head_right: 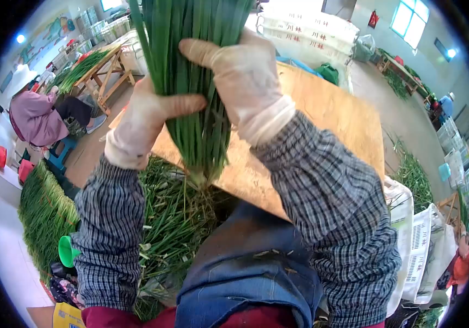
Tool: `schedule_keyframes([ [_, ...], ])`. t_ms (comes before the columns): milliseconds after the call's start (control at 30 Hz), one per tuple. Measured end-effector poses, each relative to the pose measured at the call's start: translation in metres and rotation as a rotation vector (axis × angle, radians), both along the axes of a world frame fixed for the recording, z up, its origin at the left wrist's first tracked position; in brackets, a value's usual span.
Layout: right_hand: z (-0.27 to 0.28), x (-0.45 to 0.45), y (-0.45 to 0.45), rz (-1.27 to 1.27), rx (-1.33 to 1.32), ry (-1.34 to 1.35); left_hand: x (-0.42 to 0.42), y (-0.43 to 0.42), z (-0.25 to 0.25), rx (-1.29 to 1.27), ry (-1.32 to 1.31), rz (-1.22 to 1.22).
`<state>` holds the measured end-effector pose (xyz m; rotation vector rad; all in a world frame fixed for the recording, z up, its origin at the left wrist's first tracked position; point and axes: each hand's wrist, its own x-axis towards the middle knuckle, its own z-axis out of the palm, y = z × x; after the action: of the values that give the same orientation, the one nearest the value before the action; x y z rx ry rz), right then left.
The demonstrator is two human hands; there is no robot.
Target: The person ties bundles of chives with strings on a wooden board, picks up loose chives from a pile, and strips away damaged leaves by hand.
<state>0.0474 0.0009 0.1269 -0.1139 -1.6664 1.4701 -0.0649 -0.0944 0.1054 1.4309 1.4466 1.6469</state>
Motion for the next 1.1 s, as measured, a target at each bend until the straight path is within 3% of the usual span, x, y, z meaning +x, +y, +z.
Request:
schedule_keyframes([
  [267, 0.003, -0.027, 0.079, -0.031, 0.095, -0.066, -0.028, 0.075, 0.013, 0.118, -0.065, -0.119],
  [300, -0.004, -0.031, 0.101, -0.094, 0.447, -0.043, -0.026, 0.078, 0.016, 0.122, -0.066, -0.107],
  [367, 0.012, -0.028, 0.091, -0.026, 0.109, -0.093, -0.028, 0.09, 0.016, 0.173, -0.092, -0.064],
  [533, 0.034, -0.022, 0.11, 0.171, 0.068, -0.196, -0.039, 0.103, 0.035, 0.18, -0.235, -0.143],
  [633, 0.042, -0.023, 0.108, 0.106, 0.145, -0.237, -0.036, 0.105, 0.044, 0.161, -0.291, -0.103],
  [800, 0.068, -0.037, 0.096, -0.02, 0.236, -0.218, -0.025, 0.124, 0.037, 0.213, 0.324, 0.308],
  [833, 0.074, -0.039, 0.087, -0.087, 0.23, -0.204, -0.021, 0.128, 0.032, 0.327, 0.411, 0.348],
  [933, 0.085, -0.048, 0.089, -0.132, 0.114, -0.263, -0.013, 0.119, 0.033, 0.181, 0.514, 0.321],
  [967, 0.086, -0.051, 0.093, -0.171, 0.07, -0.308, -0.013, 0.114, 0.029, 0.288, 0.494, 0.198],
  [1033, 0.087, -0.054, 0.102, -0.251, 0.161, -0.352, -0.017, 0.088, 0.034, 0.134, 0.507, 0.099],
  [1067, 0.089, -0.052, 0.112, -0.164, 0.214, -0.369, -0.024, 0.072, 0.031, 0.216, 0.432, 0.015],
  [1100, 0.093, -0.046, 0.118, -0.075, 0.269, -0.379, -0.029, 0.058, 0.021, 0.218, 0.422, 0.159],
])
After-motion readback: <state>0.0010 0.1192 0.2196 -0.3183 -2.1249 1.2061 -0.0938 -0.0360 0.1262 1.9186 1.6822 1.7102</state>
